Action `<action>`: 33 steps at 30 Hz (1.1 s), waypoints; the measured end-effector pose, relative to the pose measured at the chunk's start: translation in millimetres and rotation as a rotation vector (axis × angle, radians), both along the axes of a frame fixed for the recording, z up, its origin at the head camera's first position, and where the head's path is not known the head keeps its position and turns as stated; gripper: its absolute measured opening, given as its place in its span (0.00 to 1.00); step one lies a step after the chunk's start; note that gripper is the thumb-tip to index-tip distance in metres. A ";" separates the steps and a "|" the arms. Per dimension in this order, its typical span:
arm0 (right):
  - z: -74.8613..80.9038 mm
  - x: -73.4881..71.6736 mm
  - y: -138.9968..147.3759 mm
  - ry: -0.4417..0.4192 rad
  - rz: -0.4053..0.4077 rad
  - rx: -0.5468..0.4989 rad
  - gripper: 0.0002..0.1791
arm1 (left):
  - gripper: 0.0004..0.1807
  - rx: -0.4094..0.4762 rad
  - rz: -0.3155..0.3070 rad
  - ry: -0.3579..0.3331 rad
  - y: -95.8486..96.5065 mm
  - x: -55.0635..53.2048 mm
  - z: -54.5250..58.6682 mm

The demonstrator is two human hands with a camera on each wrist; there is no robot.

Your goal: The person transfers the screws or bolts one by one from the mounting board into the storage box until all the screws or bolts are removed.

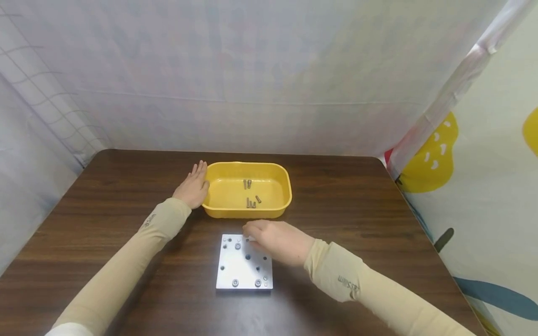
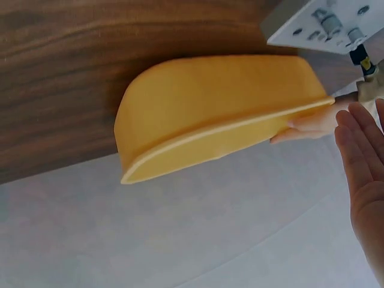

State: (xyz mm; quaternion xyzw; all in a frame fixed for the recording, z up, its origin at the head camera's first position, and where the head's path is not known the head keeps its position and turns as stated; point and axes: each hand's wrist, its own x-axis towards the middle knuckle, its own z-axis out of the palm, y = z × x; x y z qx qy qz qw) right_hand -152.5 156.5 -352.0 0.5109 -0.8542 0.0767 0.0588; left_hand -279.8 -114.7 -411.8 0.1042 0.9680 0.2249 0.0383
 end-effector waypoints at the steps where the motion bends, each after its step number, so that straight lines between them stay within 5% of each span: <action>1: -1.2 1.6 0.4 0.001 0.004 -0.005 0.15 | 0.33 0.001 -0.002 0.000 -0.1 -0.3 -0.2; 8: -8.5 13.3 5.6 -0.012 0.020 -0.044 0.20 | 0.33 0.004 -0.003 0.003 -0.9 -0.3 -0.2; 33: -34.0 52.5 34.5 -0.033 0.004 -0.060 0.13 | 0.33 -0.002 0.000 0.002 -0.3 0.7 0.5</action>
